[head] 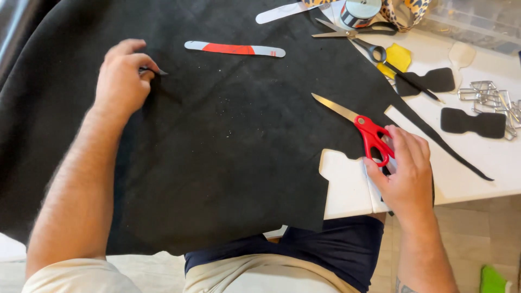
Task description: Cutting out leather shapes using a template and tracing the pattern with a pencil.
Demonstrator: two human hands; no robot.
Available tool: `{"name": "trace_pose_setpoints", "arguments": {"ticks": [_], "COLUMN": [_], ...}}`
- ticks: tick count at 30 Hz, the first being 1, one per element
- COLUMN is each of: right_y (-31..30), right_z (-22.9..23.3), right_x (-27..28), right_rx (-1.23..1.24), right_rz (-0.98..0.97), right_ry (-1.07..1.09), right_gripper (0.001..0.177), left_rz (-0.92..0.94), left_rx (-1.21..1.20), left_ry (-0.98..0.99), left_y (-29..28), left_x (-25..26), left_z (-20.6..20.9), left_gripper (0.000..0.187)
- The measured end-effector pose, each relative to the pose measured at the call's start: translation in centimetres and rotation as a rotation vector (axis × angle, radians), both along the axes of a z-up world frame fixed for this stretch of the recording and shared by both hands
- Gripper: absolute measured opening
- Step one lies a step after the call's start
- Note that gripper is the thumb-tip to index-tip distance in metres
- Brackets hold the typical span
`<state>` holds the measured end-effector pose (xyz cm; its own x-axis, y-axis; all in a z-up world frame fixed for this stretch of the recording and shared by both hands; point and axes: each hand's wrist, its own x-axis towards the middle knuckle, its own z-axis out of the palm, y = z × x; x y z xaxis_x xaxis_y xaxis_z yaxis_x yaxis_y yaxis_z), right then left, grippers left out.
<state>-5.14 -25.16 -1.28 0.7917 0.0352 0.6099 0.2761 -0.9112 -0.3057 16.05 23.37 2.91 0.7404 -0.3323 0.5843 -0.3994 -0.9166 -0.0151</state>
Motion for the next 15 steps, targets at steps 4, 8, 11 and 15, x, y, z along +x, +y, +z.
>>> {"name": "trace_pose_setpoints", "arguments": {"ticks": [4,8,11,15], "right_y": [0.0,-0.1,0.2,-0.2], "right_z": [0.0,-0.2,0.6,0.9], "right_x": [0.2,0.2,0.0,-0.1], "right_rx": [-0.040,-0.066,-0.057,-0.061], "right_rz": [-0.009,-0.020,-0.012,-0.043], "right_ry": [-0.028,-0.037,-0.037,-0.072], "right_gripper": [0.065,0.064,0.060,0.056], "left_rz": [-0.013,0.038,-0.107,-0.288], "left_rx": [0.012,0.257,0.172,0.179], "left_ry": [0.052,-0.226,-0.261,-0.212], "left_y": [-0.1,-0.4,-2.9,-10.4], "left_x": [0.1,0.1,-2.2,-7.4], "left_z": [0.1,-0.1,1.2,3.7], "left_gripper": [0.012,0.006,0.012,0.011]}}
